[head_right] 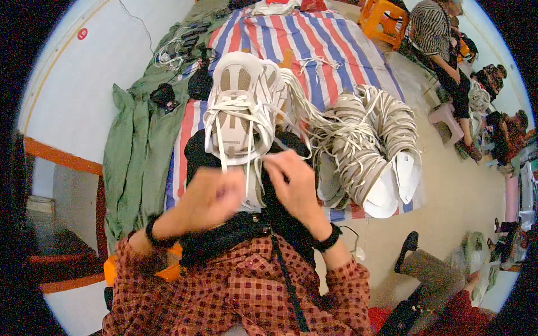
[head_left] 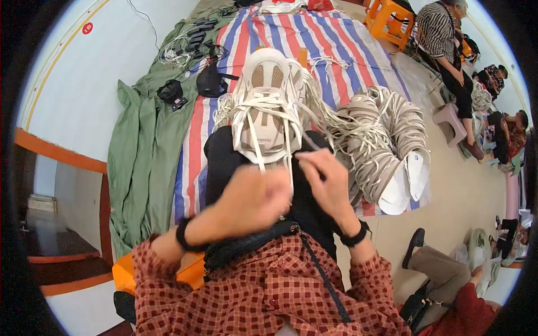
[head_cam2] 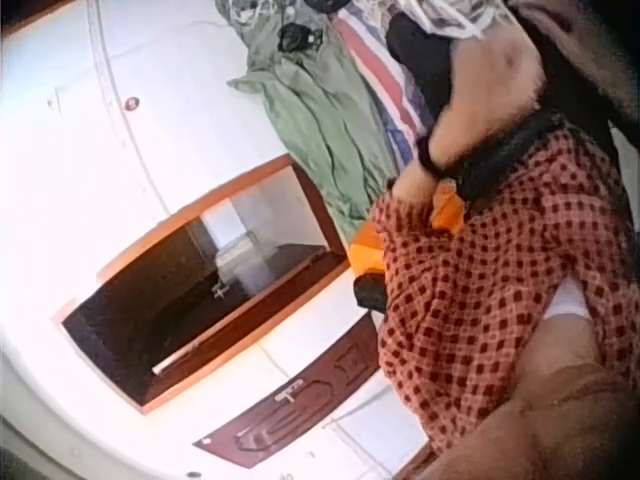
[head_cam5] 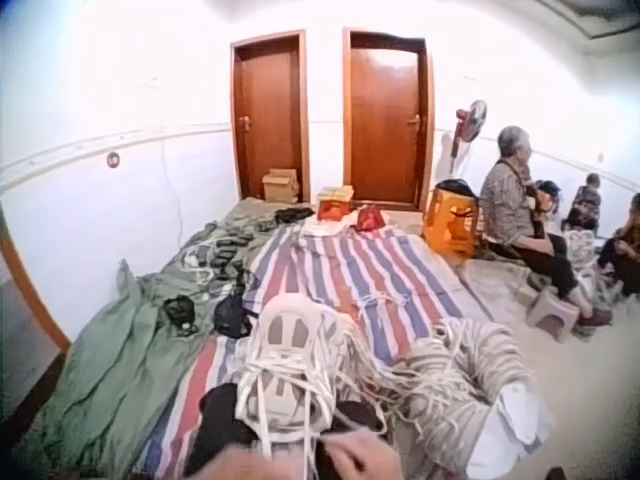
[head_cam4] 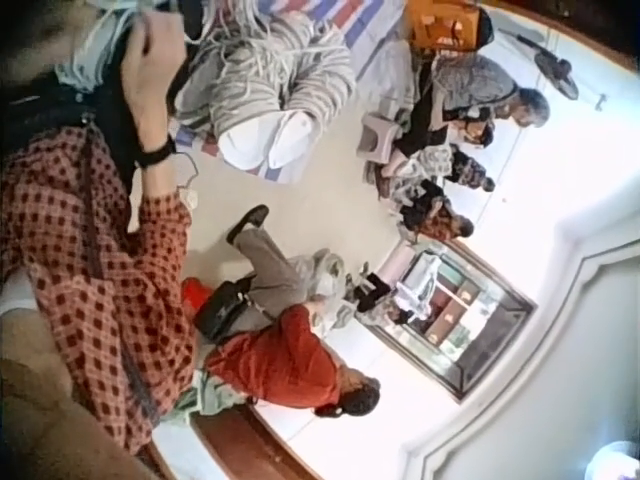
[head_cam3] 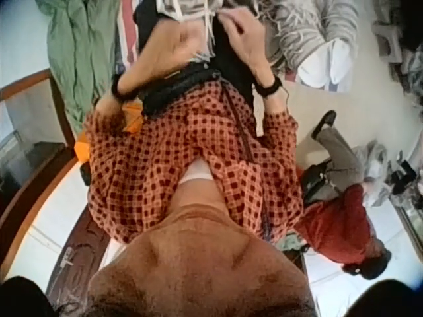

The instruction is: Threading laces through the eyelets of a new shoe and preparing it for packaging.

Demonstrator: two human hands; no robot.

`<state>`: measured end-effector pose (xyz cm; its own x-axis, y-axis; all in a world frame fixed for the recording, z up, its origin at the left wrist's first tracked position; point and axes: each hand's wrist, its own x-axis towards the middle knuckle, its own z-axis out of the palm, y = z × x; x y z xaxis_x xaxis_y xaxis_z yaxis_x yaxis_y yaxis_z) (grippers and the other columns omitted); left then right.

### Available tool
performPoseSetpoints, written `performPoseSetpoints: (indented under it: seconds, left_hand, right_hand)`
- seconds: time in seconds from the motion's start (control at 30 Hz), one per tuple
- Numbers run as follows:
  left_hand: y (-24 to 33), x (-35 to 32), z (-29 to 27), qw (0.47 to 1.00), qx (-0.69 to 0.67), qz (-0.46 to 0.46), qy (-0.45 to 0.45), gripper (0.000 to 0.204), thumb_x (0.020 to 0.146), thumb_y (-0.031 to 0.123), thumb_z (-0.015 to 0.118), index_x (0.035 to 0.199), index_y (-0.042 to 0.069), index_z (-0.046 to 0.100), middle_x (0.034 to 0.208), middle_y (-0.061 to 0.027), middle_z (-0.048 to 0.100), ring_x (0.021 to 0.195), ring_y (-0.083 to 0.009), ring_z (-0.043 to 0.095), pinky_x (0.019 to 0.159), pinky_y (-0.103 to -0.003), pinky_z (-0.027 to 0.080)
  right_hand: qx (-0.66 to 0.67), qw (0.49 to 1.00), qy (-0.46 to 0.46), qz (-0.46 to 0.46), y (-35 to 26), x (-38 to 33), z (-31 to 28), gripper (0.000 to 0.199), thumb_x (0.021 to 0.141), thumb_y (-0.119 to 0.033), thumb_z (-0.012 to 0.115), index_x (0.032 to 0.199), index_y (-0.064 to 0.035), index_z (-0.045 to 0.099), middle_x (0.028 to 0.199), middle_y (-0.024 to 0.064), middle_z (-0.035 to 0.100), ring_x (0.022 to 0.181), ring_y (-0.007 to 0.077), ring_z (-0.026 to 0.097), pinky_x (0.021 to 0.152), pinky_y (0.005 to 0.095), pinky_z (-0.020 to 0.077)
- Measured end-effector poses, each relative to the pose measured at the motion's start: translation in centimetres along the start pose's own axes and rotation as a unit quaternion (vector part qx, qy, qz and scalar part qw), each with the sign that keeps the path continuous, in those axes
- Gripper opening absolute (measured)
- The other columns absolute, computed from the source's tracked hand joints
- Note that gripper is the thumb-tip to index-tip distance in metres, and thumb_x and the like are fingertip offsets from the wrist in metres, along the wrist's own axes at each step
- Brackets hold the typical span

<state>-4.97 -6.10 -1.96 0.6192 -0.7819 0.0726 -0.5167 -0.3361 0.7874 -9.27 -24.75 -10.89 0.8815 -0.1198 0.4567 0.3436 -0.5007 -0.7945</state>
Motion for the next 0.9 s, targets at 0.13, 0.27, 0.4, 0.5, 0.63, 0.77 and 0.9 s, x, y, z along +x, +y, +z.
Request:
performPoseSetpoints:
  seconds: [0.13, 0.27, 0.4, 0.5, 0.63, 0.77, 0.9]
  left_hand:
    - [6.0, -5.6, 1.8, 0.934, -0.207, 0.125, -0.263, 0.010, 0.082, 0.011, 0.057, 0.074, 0.007, 0.054, 0.070, -0.0081, 0.055, 0.060, -0.0262, 0.057, 0.054, -0.034, 0.045]
    - [5.3, -5.0, 0.1, 0.962, -0.162, 0.141, -0.166, 0.010, 0.084, 0.014, 0.058, 0.076, 0.008, 0.056, 0.067, -0.0110, 0.051, 0.063, -0.0296, 0.056, 0.056, -0.037, 0.045]
    - [-2.1, 1.3, -2.4, 0.959, 0.123, 0.028, 0.255, 0.011, 0.080, 0.011, 0.064, 0.090, 0.006, 0.062, 0.085, -0.0109, 0.059, 0.074, -0.0297, 0.059, 0.066, -0.039, 0.047]
    - [-6.3, 4.5, -4.0, 0.913, 0.253, 0.053, 0.316, 0.017, 0.078, 0.010, 0.066, 0.094, 0.006, 0.060, 0.091, -0.0101, 0.057, 0.081, -0.0291, 0.058, 0.069, -0.040, 0.046]
    - [-7.5, 6.5, -4.6, 0.870, 0.396, 0.073, 0.285, 0.021, 0.075, 0.013, 0.068, 0.092, 0.007, 0.058, 0.096, -0.0083, 0.055, 0.089, -0.0269, 0.056, 0.075, -0.039, 0.044]
    - [-7.6, 7.5, -4.3, 0.835, 0.447, 0.145, 0.286, 0.021, 0.073, 0.012, 0.067, 0.090, 0.007, 0.055, 0.091, -0.0085, 0.055, 0.086, -0.0268, 0.055, 0.076, -0.039, 0.043]
    - [-6.6, 7.2, -4.6, 0.934, 0.250, 0.098, 0.235, 0.018, 0.074, 0.006, 0.063, 0.090, 0.004, 0.054, 0.080, -0.0070, 0.056, 0.076, -0.0234, 0.056, 0.069, -0.033, 0.044]
  right_hand:
    - [0.013, 0.980, -0.043, -0.195, -5.6, 0.0, 2.4, 0.032, 0.076, -0.003, 0.069, 0.107, -0.0034, 0.064, 0.105, 0.0104, 0.064, 0.090, 0.0292, 0.062, 0.079, 0.0362, 0.0508]
    - [0.077, 0.980, -0.127, -0.135, -4.7, -1.5, 2.4, 0.024, 0.078, 0.001, 0.061, 0.102, -0.0032, 0.064, 0.096, 0.0127, 0.066, 0.086, 0.0324, 0.064, 0.076, 0.0367, 0.0525]
    - [0.193, 0.973, -0.090, 0.092, -3.6, -2.1, 1.3, 0.019, 0.095, -0.004, 0.048, 0.105, 0.0009, 0.063, 0.081, 0.0081, 0.067, 0.071, 0.0133, 0.063, 0.066, 0.0252, 0.0500]
    - [0.261, 0.954, -0.100, 0.113, -3.8, -2.1, 2.6, 0.020, 0.098, -0.009, 0.048, 0.105, 0.0012, 0.063, 0.081, 0.0064, 0.068, 0.070, 0.0103, 0.062, 0.065, 0.0235, 0.0492]
    - [0.312, 0.924, -0.117, 0.186, -3.7, -1.4, 2.1, 0.021, 0.099, -0.011, 0.049, 0.104, 0.0027, 0.064, 0.081, 0.0061, 0.067, 0.069, 0.0092, 0.061, 0.065, 0.0229, 0.0492]
    - [0.328, 0.923, -0.087, 0.183, -2.4, -1.2, 1.2, 0.021, 0.098, -0.012, 0.050, 0.104, 0.0035, 0.064, 0.079, 0.0079, 0.068, 0.066, 0.0105, 0.062, 0.063, 0.0221, 0.0505]
    - [0.300, 0.932, -0.046, 0.197, -0.7, -2.0, -1.8, 0.023, 0.098, -0.011, 0.047, 0.104, 0.0033, 0.064, 0.074, 0.0085, 0.065, 0.063, 0.0116, 0.063, 0.059, 0.0241, 0.0526]
